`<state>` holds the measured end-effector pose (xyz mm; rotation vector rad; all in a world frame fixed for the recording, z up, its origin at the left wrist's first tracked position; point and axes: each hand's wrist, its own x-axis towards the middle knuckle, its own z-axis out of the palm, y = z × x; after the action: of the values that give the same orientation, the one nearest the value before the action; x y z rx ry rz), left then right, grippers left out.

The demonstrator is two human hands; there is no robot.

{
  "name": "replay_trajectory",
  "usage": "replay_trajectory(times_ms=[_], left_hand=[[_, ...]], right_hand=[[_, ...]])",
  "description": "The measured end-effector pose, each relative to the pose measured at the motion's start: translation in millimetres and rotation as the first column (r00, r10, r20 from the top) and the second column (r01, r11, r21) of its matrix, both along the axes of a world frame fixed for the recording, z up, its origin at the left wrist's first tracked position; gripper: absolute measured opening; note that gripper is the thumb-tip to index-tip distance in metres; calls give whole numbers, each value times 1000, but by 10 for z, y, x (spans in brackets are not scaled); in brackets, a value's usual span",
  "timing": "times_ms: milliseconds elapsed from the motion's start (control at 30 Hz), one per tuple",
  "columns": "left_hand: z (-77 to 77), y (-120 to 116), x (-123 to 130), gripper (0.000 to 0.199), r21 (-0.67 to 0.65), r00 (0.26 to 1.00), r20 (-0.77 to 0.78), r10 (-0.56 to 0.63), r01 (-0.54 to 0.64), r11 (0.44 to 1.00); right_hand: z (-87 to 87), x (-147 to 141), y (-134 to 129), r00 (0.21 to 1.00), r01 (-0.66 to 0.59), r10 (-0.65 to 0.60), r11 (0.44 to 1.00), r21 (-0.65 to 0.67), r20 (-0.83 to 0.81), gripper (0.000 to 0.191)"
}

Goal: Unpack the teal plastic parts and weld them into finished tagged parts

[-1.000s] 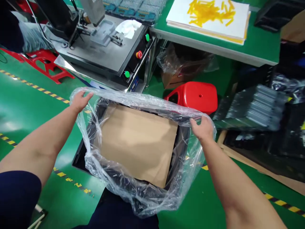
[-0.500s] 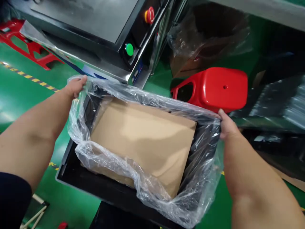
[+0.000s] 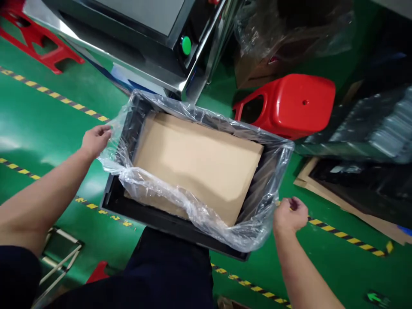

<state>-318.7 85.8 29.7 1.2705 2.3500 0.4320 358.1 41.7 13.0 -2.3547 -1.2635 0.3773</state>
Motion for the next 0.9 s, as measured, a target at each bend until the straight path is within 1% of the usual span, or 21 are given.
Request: replay_trajectory(times_ms=[33,67,100,133,167,200,233,267,300,333,367,400,433,467,567,600,633,700,767,833,900], left_hand=[[127,-131,86,56,48,998,-56,-31,34,998],[243,-253,208,58,96,987,-121,-109,121,988],[342,-365,357,61,117,950,-171,-263,284,952],[420,-467,521,63,73,869,-172,-464,481,874],[476,-561,684,65,-14,744,-119,-658,661,750],[511,-649,828,68,-111,613,-33,-789,783,612],[531,-737,940,73,-210,516,67,-854,844,493],[543,-829,1007,76,-297,461,157,-873,865,404],[554,-931,1026,74,-355,430,226,-874,872,337],[571,-1047,998,65,-392,416,269,-868,871,296],[600,-1178,931,53,-414,412,291,-864,868,275],[642,-1323,836,38,-427,406,298,-864,866,260],[696,-1479,727,27,-440,398,298,-868,864,245],[757,-1640,618,20,-458,386,296,-874,860,225],[897,-2086,396,17,-487,315,281,-907,861,148],[905,-2205,371,19,-488,292,272,-917,863,130],[887,-2305,367,22,-489,282,260,-924,863,125],[788,-2450,408,27,-506,297,233,-926,850,146],[646,-2541,471,28,-536,335,195,-922,823,187],[520,-2606,517,26,-555,387,142,-911,793,251],[448,-2663,520,28,-554,443,99,-891,769,320]], right_hand=[[98,-93,-135,991,-99,99,995,-11,95,54],[184,-212,-262,949,-260,267,964,-58,168,54],[253,-350,-382,868,-451,467,884,-124,170,55],[305,-499,-495,741,-637,664,743,-205,102,55],[341,-645,-599,591,-771,806,567,-289,3,56],[365,-774,-697,465,-833,881,403,-379,-85,56],[383,-874,-790,368,-852,914,259,-454,-169,55],[400,-938,-881,301,-844,923,141,-518,-238,51],[421,-962,-973,264,-822,922,60,-567,-285,44],[447,-948,-1070,241,-801,918,6,-598,-315,37],[479,-901,-1173,228,-789,916,-25,-614,-330,31],[516,-832,-1285,222,-784,917,-34,-620,-332,28],[554,-751,-1403,224,-783,919,-29,-621,-325,27],[590,-667,-1526,231,-785,920,-17,-620,-317,28],[668,-487,-1873,253,-763,928,17,-647,-274,27],[680,-467,-1970,247,-748,935,17,-664,-255,24],[686,-467,-2053,231,-736,944,10,-677,-237,23],[684,-512,-2176,185,-721,964,0,-692,-192,24],[669,-576,-2248,145,-715,978,-3,-699,-153,31],[644,-612,-2286,129,-702,981,-15,-712,-148,29],[606,-587,-2313,140,-693,976,-22,-720,-164,27]])
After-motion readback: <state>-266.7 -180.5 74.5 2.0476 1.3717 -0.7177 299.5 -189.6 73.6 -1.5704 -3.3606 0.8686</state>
